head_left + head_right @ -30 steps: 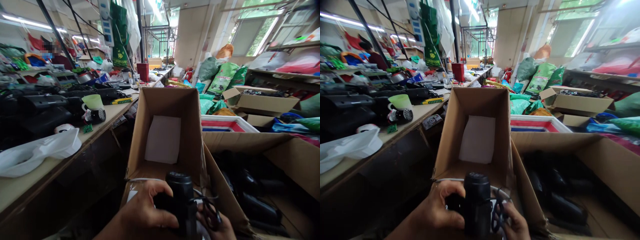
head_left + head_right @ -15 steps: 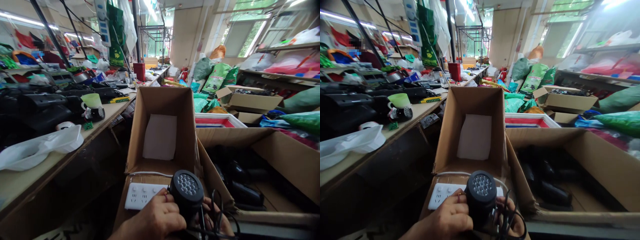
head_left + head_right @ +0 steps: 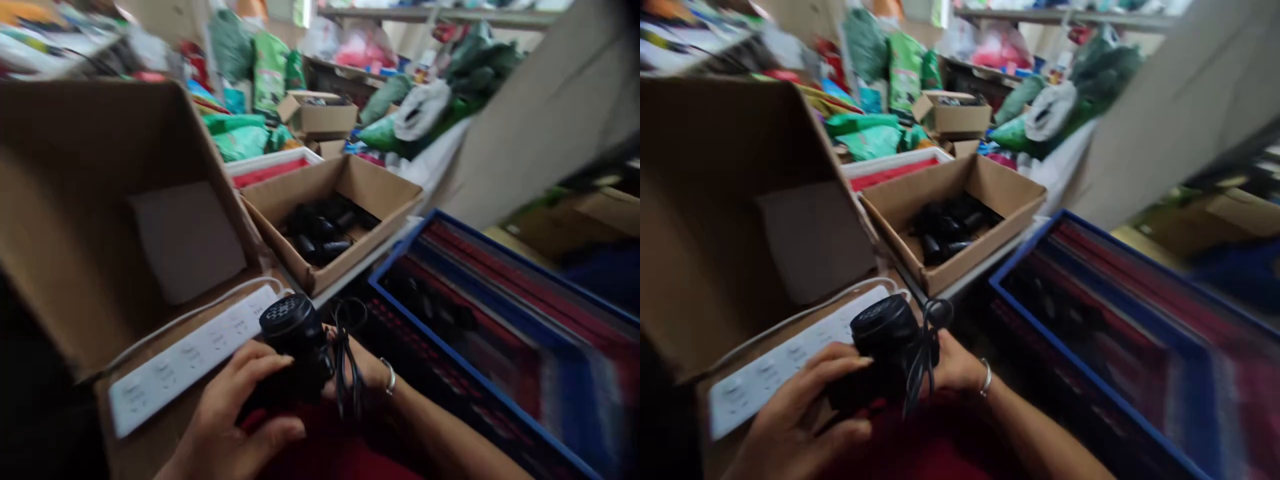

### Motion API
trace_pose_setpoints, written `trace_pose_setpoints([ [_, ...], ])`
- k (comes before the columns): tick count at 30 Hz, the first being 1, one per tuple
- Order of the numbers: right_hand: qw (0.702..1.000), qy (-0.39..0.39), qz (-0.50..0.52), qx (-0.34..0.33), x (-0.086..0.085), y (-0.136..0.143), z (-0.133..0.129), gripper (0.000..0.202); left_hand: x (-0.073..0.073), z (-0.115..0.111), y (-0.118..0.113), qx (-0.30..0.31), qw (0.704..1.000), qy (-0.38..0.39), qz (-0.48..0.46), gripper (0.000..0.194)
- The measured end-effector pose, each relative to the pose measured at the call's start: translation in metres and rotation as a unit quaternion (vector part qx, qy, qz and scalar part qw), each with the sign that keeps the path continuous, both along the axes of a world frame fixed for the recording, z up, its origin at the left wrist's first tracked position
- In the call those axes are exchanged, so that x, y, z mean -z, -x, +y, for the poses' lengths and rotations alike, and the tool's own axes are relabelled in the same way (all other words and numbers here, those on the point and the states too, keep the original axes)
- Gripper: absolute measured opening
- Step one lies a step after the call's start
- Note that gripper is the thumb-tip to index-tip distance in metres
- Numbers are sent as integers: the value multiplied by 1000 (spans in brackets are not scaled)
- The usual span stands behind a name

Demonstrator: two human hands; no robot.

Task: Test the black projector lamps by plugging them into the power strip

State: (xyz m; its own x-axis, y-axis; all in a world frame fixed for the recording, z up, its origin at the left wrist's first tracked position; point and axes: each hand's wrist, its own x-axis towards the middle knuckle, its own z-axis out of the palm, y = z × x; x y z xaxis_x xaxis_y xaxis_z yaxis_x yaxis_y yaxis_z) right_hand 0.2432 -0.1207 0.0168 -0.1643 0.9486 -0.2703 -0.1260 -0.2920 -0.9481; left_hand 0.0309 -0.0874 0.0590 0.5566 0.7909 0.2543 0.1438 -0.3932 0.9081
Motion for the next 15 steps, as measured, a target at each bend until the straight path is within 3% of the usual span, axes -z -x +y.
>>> trace_pose_setpoints([
  [2, 997, 48, 0, 66, 3, -35, -40, 49, 2, 2, -8, 28, 999, -28, 25, 49],
  [5, 976, 142, -32, 161, 19, -90, -125, 39, 3, 6, -19, 17, 998, -37, 53, 43],
  [6, 951, 234, -57, 196, 30, -104, -155, 42, 2, 7, -23, 6, 998, -17, 54, 38],
  [8, 908, 318, -90, 259, 60, -122, -211, 37, 0, 9, -32, -22, 997, 45, 55, 31],
  [12, 832, 433, -122, 325, 124, -118, -283, 52, -4, 10, -52, -74, 987, 107, 97, 28],
  [15, 838, 396, -145, 346, 148, -96, -302, 54, -2, 10, -63, -67, 981, 132, 126, 31],
])
